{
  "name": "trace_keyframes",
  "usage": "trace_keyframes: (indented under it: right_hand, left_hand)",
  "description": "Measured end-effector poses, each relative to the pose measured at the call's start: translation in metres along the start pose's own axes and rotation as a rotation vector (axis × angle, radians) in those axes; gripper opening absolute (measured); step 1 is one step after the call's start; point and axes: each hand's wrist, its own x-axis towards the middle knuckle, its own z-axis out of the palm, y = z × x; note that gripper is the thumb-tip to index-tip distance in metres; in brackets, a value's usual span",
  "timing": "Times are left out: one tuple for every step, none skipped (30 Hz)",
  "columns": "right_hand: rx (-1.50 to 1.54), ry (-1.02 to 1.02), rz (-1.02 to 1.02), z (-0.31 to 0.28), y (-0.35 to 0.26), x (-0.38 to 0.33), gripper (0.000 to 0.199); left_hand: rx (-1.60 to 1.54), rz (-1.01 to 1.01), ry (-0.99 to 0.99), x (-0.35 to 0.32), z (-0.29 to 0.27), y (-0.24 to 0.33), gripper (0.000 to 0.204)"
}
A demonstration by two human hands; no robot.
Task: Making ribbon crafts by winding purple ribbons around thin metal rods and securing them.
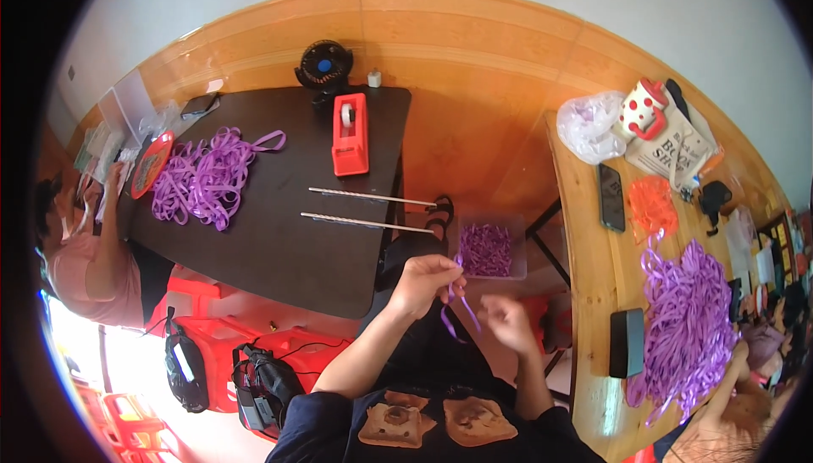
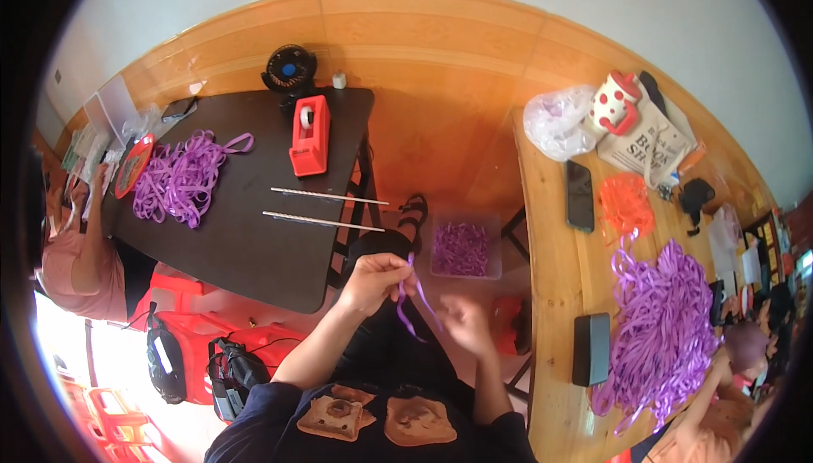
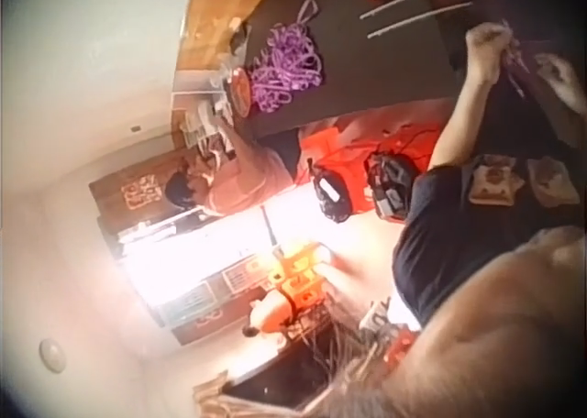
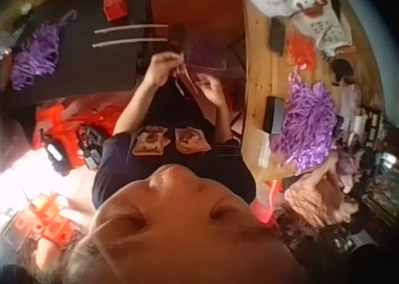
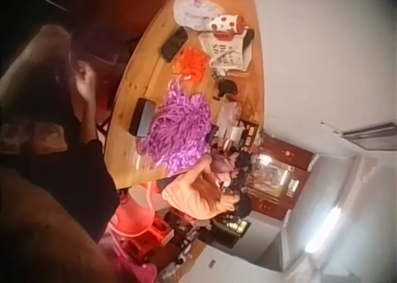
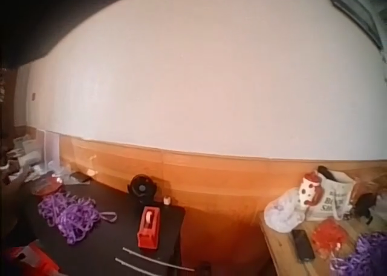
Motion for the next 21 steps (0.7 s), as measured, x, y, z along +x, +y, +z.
trace_keyframes:
  right_hand:
    - [0.19, 0.038, 0.008, -0.012, -0.006, 0.01, 0.03]
    - [0.356, 0.038, -0.031, -0.016, -0.049, 0.015, 0.026]
    - [0.472, 0.023, -0.174, -0.018, -0.067, 0.021, 0.026]
    - [0.588, 0.001, -0.318, -0.016, -0.081, 0.026, 0.026]
    - [0.589, -0.106, -0.401, -0.013, -0.092, 0.032, 0.027]
    - [0.587, -0.213, -0.485, -0.009, -0.102, 0.038, 0.028]
    - [0.631, -0.281, -0.484, -0.002, -0.109, 0.04, 0.029]
    - [0.659, -0.379, -0.42, 0.001, -0.11, 0.041, 0.028]
    - [0.685, -0.477, -0.354, 0.004, -0.111, 0.041, 0.028]
    - [0.64, -0.486, -0.372, 0.005, -0.113, 0.041, 0.025]
    - [0.643, -0.492, -0.371, 0.007, -0.112, 0.041, 0.025]
    - [0.595, -0.488, -0.382, 0.009, -0.11, 0.041, 0.02]
    - [0.545, -0.482, -0.392, 0.01, -0.109, 0.041, 0.017]
    - [0.547, -0.486, -0.39, 0.011, -0.108, 0.04, 0.017]
    - [0.532, -0.455, -0.372, 0.011, -0.108, 0.039, 0.014]
    - [0.517, -0.423, -0.354, 0.011, -0.108, 0.037, 0.011]
    - [0.516, -0.424, -0.353, 0.011, -0.111, 0.036, 0.011]
    - [0.512, -0.418, -0.377, 0.009, -0.115, 0.035, 0.01]
    - [0.508, -0.412, -0.401, 0.008, -0.119, 0.035, 0.008]
    - [0.505, -0.412, -0.401, 0.008, -0.121, 0.034, 0.008]
    - [0.469, -0.41, -0.453, 0.007, -0.123, 0.034, 0.008]
  left_hand:
    - [-0.013, -0.095, -0.021, 0.003, 0.002, -0.002, 0.007]
    - [-0.001, -0.087, -0.032, -0.009, 0.003, 0.001, 0.007]
    - [0.013, -0.076, -0.058, -0.018, 0.006, 0.006, 0.007]
    - [0.01, -0.082, -0.071, -0.027, 0.01, 0.011, 0.008]
    - [0.009, -0.086, -0.068, -0.035, 0.013, 0.016, 0.008]
    - [0.01, -0.119, -0.111, -0.04, 0.014, 0.022, 0.008]
    - [0.01, -0.152, -0.154, -0.044, 0.015, 0.026, 0.009]
    - [0.029, -0.166, -0.155, -0.047, 0.013, 0.029, 0.01]
    - [0.029, -0.165, -0.15, -0.051, 0.014, 0.031, 0.01]
    - [0.041, -0.139, -0.159, -0.054, 0.014, 0.034, 0.011]
    - [0.054, -0.114, -0.167, -0.057, 0.013, 0.034, 0.012]
    - [0.056, -0.11, -0.192, -0.059, 0.009, 0.033, 0.013]
    - [0.056, -0.11, -0.189, -0.061, 0.008, 0.034, 0.013]
    - [0.05, -0.122, -0.188, -0.063, 0.009, 0.037, 0.013]
    - [0.043, -0.135, -0.19, -0.065, 0.01, 0.038, 0.014]
    - [0.041, -0.136, -0.188, -0.066, 0.008, 0.036, 0.014]
    - [0.006, -0.157, -0.207, -0.066, 0.005, 0.035, 0.014]
    - [-0.028, -0.178, -0.226, -0.067, 0.003, 0.034, 0.014]
    - [-0.03, -0.177, -0.225, -0.068, 0.002, 0.033, 0.014]
    - [-0.072, -0.199, -0.244, -0.068, 0.003, 0.034, 0.015]
    - [-0.113, -0.221, -0.263, -0.069, 0.004, 0.034, 0.016]
